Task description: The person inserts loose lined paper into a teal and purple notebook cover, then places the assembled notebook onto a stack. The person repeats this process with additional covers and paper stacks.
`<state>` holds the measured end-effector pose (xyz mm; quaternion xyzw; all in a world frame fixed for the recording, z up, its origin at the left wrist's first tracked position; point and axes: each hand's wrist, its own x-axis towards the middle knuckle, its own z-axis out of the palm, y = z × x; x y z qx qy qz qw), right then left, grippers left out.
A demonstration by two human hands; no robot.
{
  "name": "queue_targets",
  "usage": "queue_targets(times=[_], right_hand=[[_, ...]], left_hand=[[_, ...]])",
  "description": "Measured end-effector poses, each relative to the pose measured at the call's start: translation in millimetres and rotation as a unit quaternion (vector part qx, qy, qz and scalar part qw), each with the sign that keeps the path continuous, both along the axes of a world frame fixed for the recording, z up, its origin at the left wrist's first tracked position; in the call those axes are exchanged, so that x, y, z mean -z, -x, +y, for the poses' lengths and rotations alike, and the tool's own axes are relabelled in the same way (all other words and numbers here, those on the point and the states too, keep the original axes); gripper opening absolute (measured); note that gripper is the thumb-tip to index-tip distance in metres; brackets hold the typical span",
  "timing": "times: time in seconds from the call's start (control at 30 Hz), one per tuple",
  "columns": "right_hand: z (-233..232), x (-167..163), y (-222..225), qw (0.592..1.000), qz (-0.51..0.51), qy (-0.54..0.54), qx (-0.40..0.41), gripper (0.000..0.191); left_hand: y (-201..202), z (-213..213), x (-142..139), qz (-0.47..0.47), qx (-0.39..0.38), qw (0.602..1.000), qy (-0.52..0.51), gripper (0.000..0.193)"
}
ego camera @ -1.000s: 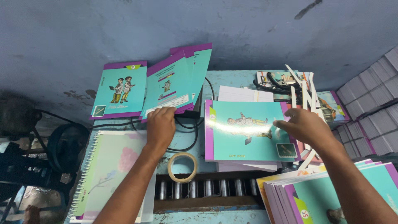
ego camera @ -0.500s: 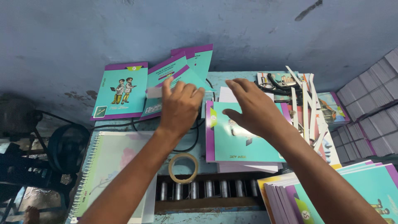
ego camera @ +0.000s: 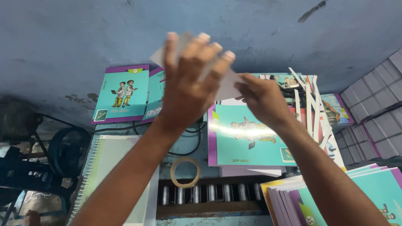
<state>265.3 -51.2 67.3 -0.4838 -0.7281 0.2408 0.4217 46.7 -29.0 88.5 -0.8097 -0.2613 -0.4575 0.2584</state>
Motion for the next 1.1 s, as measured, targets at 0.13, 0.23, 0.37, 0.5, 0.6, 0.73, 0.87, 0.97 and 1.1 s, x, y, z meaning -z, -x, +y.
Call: queue_targets(times=[0.13,0.23,0.37,0.5,0.6,0.73,0.87,0.97,1.1], right_hand=[[2.2,-2.3,-26.1,0.977,0.169,0.129,0.007,0.023],[-0.4,-4.9,-42.8,0.958,0.233,0.166,0.018,0.025],[-7.4,1.8,-56.2,0.951,0.235,0.201,0.027,0.025],[-8.3,12.4,-65.9,0.935,0.231,0.261,0.059,0.028],[-10.5,19.3,-71.6,0.924,0.223,0.302,0.076,0.029],[-13.2,31.0,-79.0,0.918,0.173,0.343,0.095,0.035],[-14.9,51.2,-103.1,0.933,0.041,0.343,0.095,0.063],[-17.3,74.9,-130.2,0.919,-0.037,0.36,0.155,0.085],[-21.9,106.6,-159.7,0.848,-0.154,0.464,0.205,0.094]], left_hand=[[20.2,9.1,11.6,-0.161,-0.095,0.98,0.066,0.068],[29.0,23.5,26.6,-0.305,-0.068,0.929,0.2,0.086],[41.0,38.7,45.6,-0.495,0.117,0.709,0.49,0.079],[52.8,40.7,59.8,-0.528,0.271,0.471,0.652,0.063],[52.0,36.4,73.3,-0.492,0.282,0.503,0.652,0.052],[41.9,36.2,95.7,-0.467,0.211,0.604,0.611,0.036],[42.1,41.0,114.1,-0.512,0.22,0.577,0.597,0.035],[53.9,44.3,120.5,-0.557,0.218,0.526,0.605,0.038],[68.4,39.5,125.4,-0.585,0.21,0.485,0.615,0.043]])
